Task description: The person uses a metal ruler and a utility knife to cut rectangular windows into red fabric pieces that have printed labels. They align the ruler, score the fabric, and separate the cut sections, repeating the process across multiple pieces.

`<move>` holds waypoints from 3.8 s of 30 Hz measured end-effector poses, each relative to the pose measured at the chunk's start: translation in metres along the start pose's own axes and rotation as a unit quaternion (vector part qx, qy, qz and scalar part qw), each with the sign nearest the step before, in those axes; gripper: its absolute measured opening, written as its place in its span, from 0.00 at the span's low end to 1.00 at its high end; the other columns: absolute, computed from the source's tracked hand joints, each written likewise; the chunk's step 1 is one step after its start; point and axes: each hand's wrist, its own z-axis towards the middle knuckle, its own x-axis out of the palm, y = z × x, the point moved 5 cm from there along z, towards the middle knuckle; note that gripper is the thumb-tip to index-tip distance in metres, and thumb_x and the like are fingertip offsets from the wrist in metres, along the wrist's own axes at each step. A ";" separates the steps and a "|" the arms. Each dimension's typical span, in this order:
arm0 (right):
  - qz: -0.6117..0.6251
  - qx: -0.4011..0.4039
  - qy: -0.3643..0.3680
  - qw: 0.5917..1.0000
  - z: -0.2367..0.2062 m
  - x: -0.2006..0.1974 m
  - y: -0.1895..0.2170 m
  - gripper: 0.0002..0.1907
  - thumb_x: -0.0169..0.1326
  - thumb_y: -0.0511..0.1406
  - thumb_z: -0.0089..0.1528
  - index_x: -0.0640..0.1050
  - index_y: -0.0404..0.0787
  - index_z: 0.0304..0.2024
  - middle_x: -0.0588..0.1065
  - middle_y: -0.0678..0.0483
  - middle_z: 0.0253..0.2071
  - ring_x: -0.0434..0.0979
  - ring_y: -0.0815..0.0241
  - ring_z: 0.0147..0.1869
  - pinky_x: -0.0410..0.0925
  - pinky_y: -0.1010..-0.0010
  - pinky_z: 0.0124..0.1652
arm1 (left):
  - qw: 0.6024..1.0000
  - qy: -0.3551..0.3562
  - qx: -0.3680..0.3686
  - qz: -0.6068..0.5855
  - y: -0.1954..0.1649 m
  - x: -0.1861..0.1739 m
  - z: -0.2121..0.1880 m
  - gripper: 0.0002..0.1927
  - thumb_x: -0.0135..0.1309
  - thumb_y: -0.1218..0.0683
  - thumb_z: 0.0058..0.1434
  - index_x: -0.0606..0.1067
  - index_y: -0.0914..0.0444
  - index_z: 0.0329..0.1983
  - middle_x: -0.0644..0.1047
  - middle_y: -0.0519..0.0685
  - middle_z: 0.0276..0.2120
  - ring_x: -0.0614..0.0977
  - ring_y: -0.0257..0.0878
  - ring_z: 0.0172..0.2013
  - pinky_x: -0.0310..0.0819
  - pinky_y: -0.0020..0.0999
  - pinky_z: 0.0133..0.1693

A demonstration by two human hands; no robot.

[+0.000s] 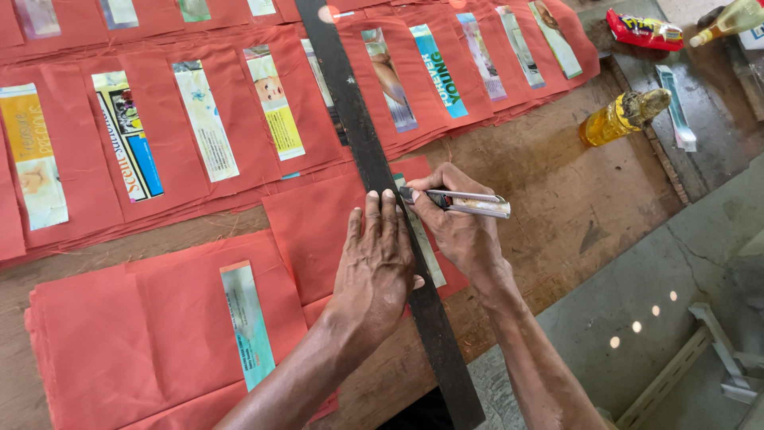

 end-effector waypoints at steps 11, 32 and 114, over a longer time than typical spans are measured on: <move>0.010 -0.002 0.015 1.000 -0.009 -0.001 0.001 0.03 0.57 0.29 0.67 0.77 0.33 0.41 0.82 0.50 0.39 0.83 0.68 0.42 0.79 0.76 0.40 | 1.000 0.019 -0.007 0.001 -0.001 -0.001 0.002 0.51 0.62 0.46 0.54 0.51 0.79 0.69 0.51 0.73 0.71 0.49 0.65 0.72 0.42 0.61 0.67; -0.018 0.078 -0.002 0.997 -0.070 -0.020 0.007 0.02 0.58 0.27 0.63 0.78 0.34 0.38 0.84 0.50 0.40 0.83 0.68 0.40 0.77 0.77 0.37 | 0.997 0.065 -0.029 0.015 -0.004 -0.005 0.004 0.52 0.63 0.46 0.53 0.51 0.78 0.69 0.48 0.71 0.74 0.47 0.64 0.72 0.40 0.61 0.67; 0.145 0.342 0.076 0.925 -0.232 -0.063 -0.082 0.18 0.55 0.43 0.61 0.82 0.36 0.45 0.82 0.50 0.39 0.82 0.60 0.50 0.71 0.64 0.53 | 0.992 -0.108 -0.066 0.002 0.090 -0.057 0.042 0.25 0.56 0.52 0.64 0.68 0.68 0.61 0.63 0.58 0.65 0.68 0.55 0.59 0.63 0.53 0.56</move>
